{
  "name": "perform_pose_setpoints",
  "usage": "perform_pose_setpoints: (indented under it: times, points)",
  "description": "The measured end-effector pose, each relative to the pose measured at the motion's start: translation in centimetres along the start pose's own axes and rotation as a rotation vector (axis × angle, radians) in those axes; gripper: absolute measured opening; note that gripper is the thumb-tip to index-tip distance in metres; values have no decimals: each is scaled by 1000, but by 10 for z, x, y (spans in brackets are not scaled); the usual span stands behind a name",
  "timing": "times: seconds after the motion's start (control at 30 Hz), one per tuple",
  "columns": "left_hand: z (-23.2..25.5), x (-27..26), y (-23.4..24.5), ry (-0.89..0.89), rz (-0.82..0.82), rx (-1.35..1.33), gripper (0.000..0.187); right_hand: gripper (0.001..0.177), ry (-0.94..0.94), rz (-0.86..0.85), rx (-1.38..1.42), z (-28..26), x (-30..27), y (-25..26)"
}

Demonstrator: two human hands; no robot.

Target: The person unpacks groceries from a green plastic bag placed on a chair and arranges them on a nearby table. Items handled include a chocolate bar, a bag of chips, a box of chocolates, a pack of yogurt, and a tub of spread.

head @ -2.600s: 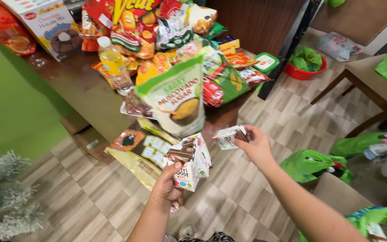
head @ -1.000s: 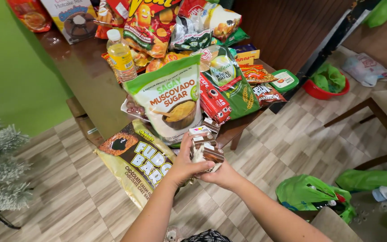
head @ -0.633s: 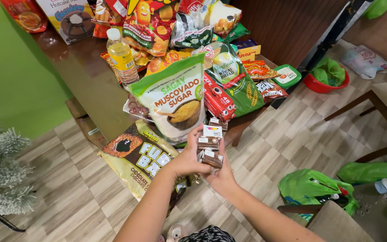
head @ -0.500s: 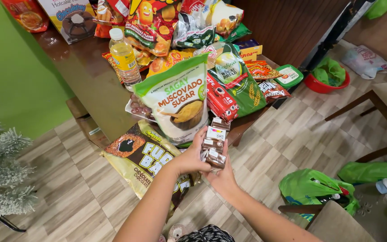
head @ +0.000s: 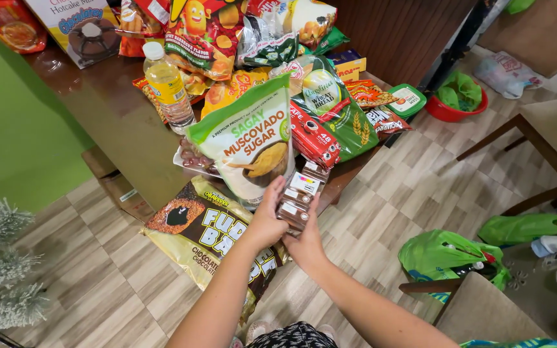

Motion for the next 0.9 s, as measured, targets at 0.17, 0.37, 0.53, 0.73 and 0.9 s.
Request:
perform_pose_setpoints:
  times: [0.17, 0.37, 0.53, 0.73, 0.9]
  points:
    - [36, -33, 11, -27, 159, 478, 89, 129, 112, -212, 303, -2, 0, -3]
    - [75, -45, 1, -105, 99, 760, 79, 112, 16, -178, 302, 21, 5, 52]
    - [75, -39, 0, -80, 112, 996, 73, 91, 120, 4, 278, 22, 53, 83]
    - [87, -31, -7, -119, 237, 1142, 59, 60, -90, 109, -528, -23, 85, 88]
    - [96, 1, -17, -95, 211, 1164, 72, 48, -18, 123, -549, -60, 68, 84]
Point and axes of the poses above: each hand's wrist, its own x-axis towards the middle knuckle, its own y-axis out of the back of the hand, z = x × y, the point moved 7 cm from there along x, towards the middle knuckle, and after that the axes turned 15 degrees about x, right-handed, at the moved point
